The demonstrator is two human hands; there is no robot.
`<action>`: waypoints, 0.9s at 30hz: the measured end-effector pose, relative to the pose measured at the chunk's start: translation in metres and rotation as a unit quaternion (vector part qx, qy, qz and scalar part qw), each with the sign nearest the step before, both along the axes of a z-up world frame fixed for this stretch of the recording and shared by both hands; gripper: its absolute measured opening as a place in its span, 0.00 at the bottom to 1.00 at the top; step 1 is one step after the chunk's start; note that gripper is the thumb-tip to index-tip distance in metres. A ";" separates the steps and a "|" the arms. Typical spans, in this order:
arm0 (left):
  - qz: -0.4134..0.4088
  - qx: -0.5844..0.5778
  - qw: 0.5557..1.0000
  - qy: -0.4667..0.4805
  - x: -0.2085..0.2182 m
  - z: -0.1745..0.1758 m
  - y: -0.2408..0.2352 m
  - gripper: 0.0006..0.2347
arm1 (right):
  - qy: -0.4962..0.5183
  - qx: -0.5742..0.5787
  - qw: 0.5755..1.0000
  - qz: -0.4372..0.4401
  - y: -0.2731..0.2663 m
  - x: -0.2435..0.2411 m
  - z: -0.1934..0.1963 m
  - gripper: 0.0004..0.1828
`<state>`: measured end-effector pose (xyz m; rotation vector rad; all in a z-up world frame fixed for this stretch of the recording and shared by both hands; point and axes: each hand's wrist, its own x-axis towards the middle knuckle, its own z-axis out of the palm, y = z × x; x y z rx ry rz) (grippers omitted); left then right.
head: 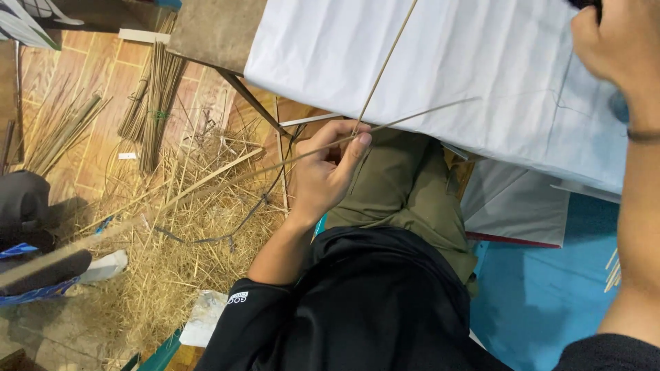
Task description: The person ties two bamboo sticks together with thread to form a cross-shaped frame. They then use a utility knife to trim excess thread and adjust the sticks. The person continues to wrap thread around the intersection to secure the structure.
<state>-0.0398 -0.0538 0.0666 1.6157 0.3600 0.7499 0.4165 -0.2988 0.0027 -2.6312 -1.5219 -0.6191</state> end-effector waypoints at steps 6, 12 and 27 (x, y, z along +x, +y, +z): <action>0.010 0.070 0.997 -0.009 -0.009 0.006 0.001 0.07 | 0.185 -0.021 0.980 0.073 0.041 -0.215 0.134 0.13; -0.043 0.022 0.999 -0.019 -0.010 0.006 -0.003 0.05 | 0.412 0.018 0.910 -0.042 0.088 -0.254 0.158 0.15; -0.172 -0.222 0.947 -0.157 -0.007 -0.016 0.004 0.08 | -0.044 -0.137 0.988 -0.059 0.066 0.003 -0.051 0.19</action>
